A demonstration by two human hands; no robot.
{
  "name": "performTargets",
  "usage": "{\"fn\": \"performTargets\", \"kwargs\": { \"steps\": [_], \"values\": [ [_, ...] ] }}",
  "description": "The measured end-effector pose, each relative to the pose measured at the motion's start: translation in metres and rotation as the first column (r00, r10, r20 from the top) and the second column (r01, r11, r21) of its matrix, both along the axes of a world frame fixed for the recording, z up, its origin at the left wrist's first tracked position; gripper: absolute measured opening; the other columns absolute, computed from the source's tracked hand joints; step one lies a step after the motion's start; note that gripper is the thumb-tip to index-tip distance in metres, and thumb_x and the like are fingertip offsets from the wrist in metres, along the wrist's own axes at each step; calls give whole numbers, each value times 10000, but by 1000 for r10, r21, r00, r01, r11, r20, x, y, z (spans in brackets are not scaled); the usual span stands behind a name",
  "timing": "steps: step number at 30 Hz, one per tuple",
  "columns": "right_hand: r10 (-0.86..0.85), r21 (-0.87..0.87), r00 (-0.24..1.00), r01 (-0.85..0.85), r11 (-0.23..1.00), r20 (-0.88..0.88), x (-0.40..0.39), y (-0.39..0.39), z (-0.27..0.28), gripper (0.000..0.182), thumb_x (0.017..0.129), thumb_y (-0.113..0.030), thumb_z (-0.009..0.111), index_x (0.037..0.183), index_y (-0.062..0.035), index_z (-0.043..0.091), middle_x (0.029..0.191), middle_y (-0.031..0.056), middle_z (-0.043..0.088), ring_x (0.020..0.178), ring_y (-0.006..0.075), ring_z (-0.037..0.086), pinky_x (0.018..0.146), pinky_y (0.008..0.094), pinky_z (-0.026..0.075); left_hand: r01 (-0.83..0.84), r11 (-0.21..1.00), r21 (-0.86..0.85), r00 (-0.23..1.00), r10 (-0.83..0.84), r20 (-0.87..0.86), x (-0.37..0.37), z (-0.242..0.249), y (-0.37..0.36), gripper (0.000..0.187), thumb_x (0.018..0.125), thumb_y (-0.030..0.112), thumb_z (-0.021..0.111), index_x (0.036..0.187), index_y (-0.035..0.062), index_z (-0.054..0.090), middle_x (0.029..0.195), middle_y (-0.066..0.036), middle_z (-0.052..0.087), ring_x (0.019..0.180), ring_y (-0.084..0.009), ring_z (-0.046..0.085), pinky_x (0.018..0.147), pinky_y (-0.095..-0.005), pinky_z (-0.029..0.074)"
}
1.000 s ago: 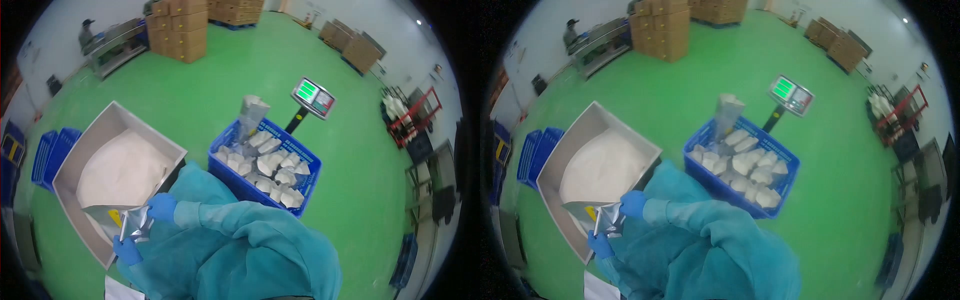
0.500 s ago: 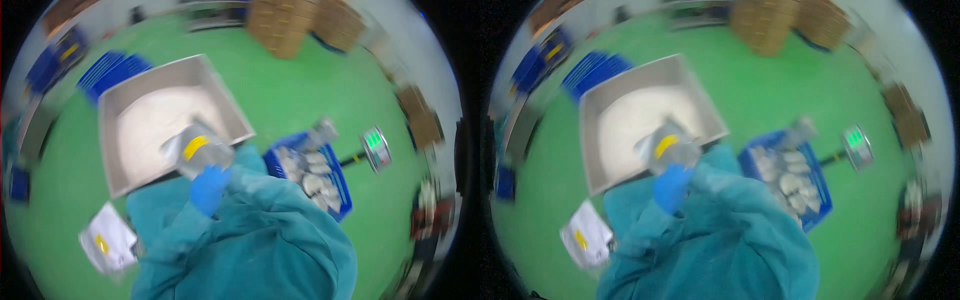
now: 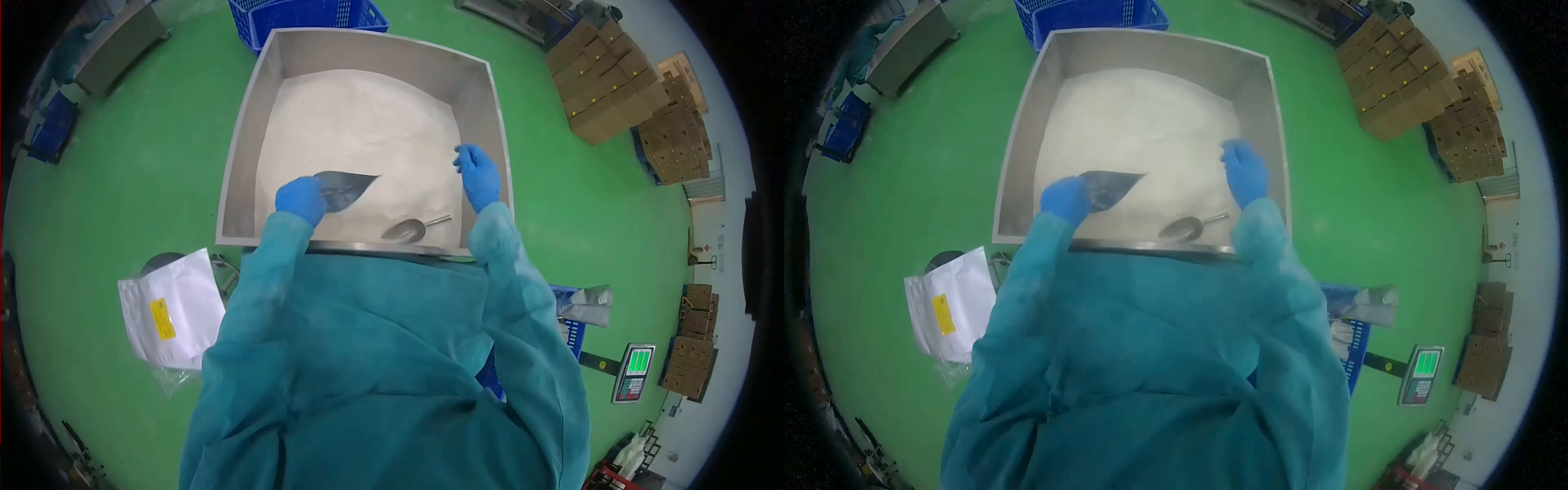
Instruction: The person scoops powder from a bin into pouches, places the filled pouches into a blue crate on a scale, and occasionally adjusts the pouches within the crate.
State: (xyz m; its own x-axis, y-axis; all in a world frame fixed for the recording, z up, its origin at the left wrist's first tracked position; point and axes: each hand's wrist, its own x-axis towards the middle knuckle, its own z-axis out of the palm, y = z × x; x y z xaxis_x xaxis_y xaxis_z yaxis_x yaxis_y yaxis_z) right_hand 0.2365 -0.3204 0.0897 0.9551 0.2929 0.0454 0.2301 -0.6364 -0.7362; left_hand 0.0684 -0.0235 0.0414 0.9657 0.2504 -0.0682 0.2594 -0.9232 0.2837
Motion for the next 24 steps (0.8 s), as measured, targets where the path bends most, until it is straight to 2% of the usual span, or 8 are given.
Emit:
{"fn": "performTargets", "kwargs": {
  "steps": [1, 3, 7, 10, 12, 18, 22, 24],
  "values": [
    [-19, -342, 996, 46, 939, 82, 31, -14, -51, 389, 898, -393, 476, 943, -46, 647, 890, 173, 657, 843, 334, 631, 754, 413, 487, -23, 1000, -1, 999, 23, -39, -2, 3, 4, 218, 792, 170, 549, 955, 77, 659, 924, -153, 658, 854, -317, 633, 729, -410, 509],
    [320, -719, 933, -336, 608, -165, 69, -50, -173, 433, 885, -436, 454, 987, -62, 646, 965, 153, 654, 943, 302, 617, 836, 408, 464, -99, 988, -120, 992, 108, 69, 4, -32, 13, 270, 801, 161, 545, 1052, 95, 620, 948, -152, 652, 893, -311, 623, 748, -405, 505],
    [399, -795, 777, -584, 165, -487, 31, -44, -245, 513, 842, -523, 470, 955, -63, 668, 959, 149, 657, 941, 312, 614, 869, 418, 453, -152, 883, -445, 923, 287, 254, 15, -66, 23, 377, 806, 151, 550, 1183, 138, 552, 839, -144, 645, 802, -306, 630, 705, -407, 504],
    [319, -717, 721, -680, 154, -615, 15, -38, -271, 493, 859, -494, 451, 969, -68, 673, 992, 127, 658, 945, 300, 617, 869, 424, 453, -224, 685, -693, 920, 383, 81, 23, -61, 31, 403, 795, 152, 576, 1197, 158, 556, 747, -116, 628, 692, -284, 620, 644, -393, 495],
    [302, -726, 722, -677, 123, -622, 19, -43, -291, 415, 872, -436, 446, 976, -109, 679, 991, 113, 663, 939, 297, 625, 839, 424, 470, -186, 746, -639, 942, 320, 100, 30, -50, 37, 416, 782, 143, 589, 1197, 166, 560, 697, -99, 612, 633, -262, 605, 593, -378, 486],
    [196, -855, 849, -512, 81, -490, 80, 24, -170, 358, 867, -363, 434, 961, -133, 692, 991, 123, 663, 920, 277, 637, 779, 411, 494, 130, 893, -430, 945, 20, 326, 64, -41, 47, 479, 751, 129, 618, 1220, 183, 536, 758, -74, 613, 609, -234, 605, 517, -359, 482],
    [406, -730, 681, -682, 49, -609, 95, 24, -294, 337, 868, -346, 451, 957, -129, 694, 1005, 112, 665, 915, 290, 642, 766, 429, 495, 196, 946, -260, 953, -122, 277, 79, -90, 35, 427, 765, 146, 611, 1184, 156, 528, 840, -77, 619, 656, -262, 620, 555, -382, 496],
    [414, -672, 600, -739, -39, -684, 55, 70, -377, 303, 867, -269, 471, 1009, -97, 675, 1041, 118, 654, 986, 312, 618, 830, 455, 478, 137, 927, -349, 978, -70, 199, 81, -109, 33, 382, 780, 155, 601, 1158, 158, 547, 830, -99, 630, 701, -295, 622, 602, -404, 504]
  ]
}}
